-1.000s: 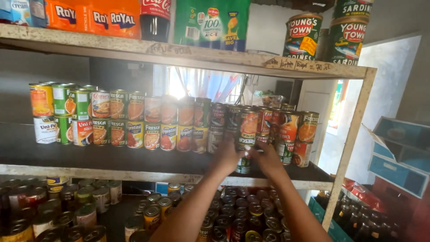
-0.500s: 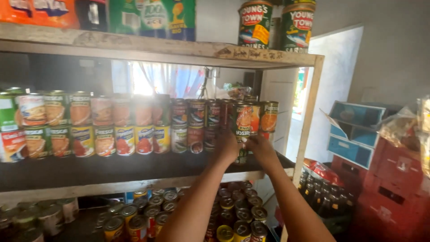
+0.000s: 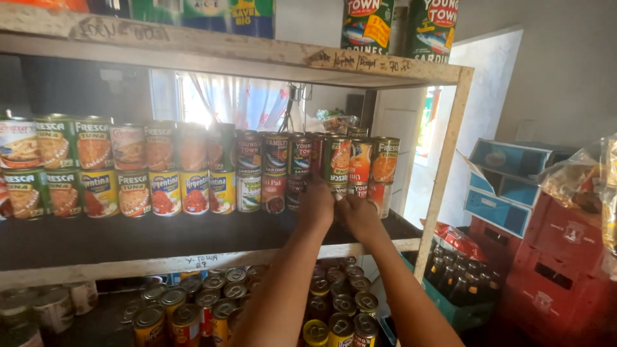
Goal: Organize and stock various canned food products on shelves in a grocery store.
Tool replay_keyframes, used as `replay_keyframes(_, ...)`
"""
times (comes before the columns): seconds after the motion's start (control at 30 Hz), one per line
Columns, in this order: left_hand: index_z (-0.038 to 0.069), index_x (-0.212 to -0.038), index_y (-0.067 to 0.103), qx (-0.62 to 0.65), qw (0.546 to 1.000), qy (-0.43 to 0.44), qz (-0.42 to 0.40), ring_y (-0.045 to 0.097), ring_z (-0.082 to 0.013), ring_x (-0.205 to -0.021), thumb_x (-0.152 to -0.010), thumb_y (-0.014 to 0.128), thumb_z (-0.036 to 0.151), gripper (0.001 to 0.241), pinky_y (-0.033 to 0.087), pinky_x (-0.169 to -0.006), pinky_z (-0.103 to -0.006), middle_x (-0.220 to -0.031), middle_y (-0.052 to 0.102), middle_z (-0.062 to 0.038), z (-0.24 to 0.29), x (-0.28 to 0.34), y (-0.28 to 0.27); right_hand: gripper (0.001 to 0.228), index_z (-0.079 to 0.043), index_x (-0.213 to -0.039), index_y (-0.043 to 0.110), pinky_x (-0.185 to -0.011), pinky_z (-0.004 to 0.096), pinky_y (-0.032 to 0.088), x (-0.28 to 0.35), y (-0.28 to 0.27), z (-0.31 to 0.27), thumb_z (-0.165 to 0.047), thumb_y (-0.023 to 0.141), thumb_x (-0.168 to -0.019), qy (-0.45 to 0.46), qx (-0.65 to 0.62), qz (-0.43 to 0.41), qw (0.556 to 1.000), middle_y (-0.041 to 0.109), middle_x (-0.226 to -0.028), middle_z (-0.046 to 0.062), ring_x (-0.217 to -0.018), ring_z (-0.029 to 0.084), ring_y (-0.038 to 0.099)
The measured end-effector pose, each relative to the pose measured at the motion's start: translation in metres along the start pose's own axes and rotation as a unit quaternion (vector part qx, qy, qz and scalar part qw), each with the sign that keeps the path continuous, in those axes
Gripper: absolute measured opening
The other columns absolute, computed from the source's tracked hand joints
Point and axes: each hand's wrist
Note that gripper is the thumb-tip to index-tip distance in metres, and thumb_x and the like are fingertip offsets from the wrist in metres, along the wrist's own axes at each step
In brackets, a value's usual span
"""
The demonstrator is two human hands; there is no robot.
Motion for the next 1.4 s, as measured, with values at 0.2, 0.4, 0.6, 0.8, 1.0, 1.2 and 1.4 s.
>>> replay_keyframes(0.2,-0.007,-0.134,0.043,0.017,0.996,-0.042,-0.081,0.070,-0.0475,-0.094,-0.089,0.063,0.012,0.053,0.056,-0.080,-0.0551,-0.098,0.071,-0.028,0.024,0.004,-0.028,0.040,-0.006,-0.115,0.071,-0.083,0.043,0.053,-0.001,0.000,0.012,-0.039,0.053,-0.101,-0.073,0.080,-0.003,0.994,0.075,-0.082,0.016,-0.085,0.030,0.073)
replay_keyframes(0.4,0.004,-0.108,0.068,-0.076,0.993,0.017,-0.093,0.074,-0.0402,-0.095,-0.092,0.060,0.008,0.017,0.057,-0.082,-0.0553,-0.100,0.073,-0.021,0.012,0.005,-0.015,0.045,-0.004,-0.126,0.063,-0.082,0.042,0.055,-0.011,0.005,0.026,-0.036,0.051,-0.097,-0.096,0.046,-0.051,0.993,0.077,-0.090,0.016,-0.086,0.029,0.076)
replay_keyframes(0.6,-0.001,-0.101,0.065,-0.036,0.987,0.137,0.072,0.068,-0.0484,-0.098,-0.068,0.067,0.004,0.033,0.057,-0.075,-0.0504,-0.119,0.063,-0.032,0.025,0.023,-0.051,0.037,-0.003,-0.113,0.070,-0.093,0.054,0.048,-0.015,0.002,0.049,-0.031,0.048,-0.104,-0.207,0.209,-0.018,0.956,0.072,-0.101,0.026,-0.101,0.045,0.066)
replay_keyframes(0.8,0.003,-0.124,0.057,0.228,0.953,0.149,0.131,0.068,-0.0329,-0.113,-0.098,0.065,0.001,0.026,0.056,-0.096,-0.0415,-0.121,0.064,-0.013,0.038,0.099,-0.155,0.018,0.000,-0.108,0.065,-0.076,0.042,0.052,0.056,-0.017,-0.025,-0.012,0.054,-0.101,-0.120,0.035,0.138,0.982,0.071,-0.094,0.021,-0.086,0.031,0.070)
replay_keyframes(1.0,0.003,-0.126,0.059,0.227,0.963,0.101,0.108,0.067,-0.0248,-0.103,-0.104,0.063,-0.005,0.024,0.056,-0.093,-0.0333,-0.115,0.063,-0.013,-0.030,0.229,-0.240,0.014,0.000,-0.121,0.056,-0.105,0.030,0.052,0.151,0.012,0.004,0.002,0.049,-0.109,-0.290,-0.156,0.175,0.928,0.063,-0.117,0.008,-0.111,0.016,0.063)
replay_keyframes(1.2,0.005,-0.117,0.064,0.003,0.997,0.008,0.071,0.064,-0.0340,-0.108,-0.098,0.066,0.003,0.020,0.049,-0.098,-0.0436,-0.113,0.066,-0.013,-0.116,0.295,-0.269,0.012,-0.002,-0.122,0.050,-0.104,0.030,0.051,0.249,0.079,0.018,0.004,0.055,-0.113,-0.237,-0.226,0.160,0.931,0.054,-0.120,0.006,-0.112,0.014,0.056)
replay_keyframes(1.4,0.006,-0.122,0.060,-0.177,0.974,-0.102,0.101,0.053,-0.0394,-0.124,-0.085,0.070,0.007,0.038,0.040,-0.109,-0.0504,-0.124,0.058,-0.018,-0.184,0.315,-0.299,0.030,-0.002,-0.121,0.055,-0.082,0.029,0.050,0.274,0.141,0.045,0.008,0.056,-0.092,-0.086,-0.169,0.090,0.978,0.059,-0.116,0.007,-0.099,0.015,0.058)
Point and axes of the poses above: each hand's wrist, its own x-axis away from the middle knuckle, its own y-axis out of the palm, z = x × y
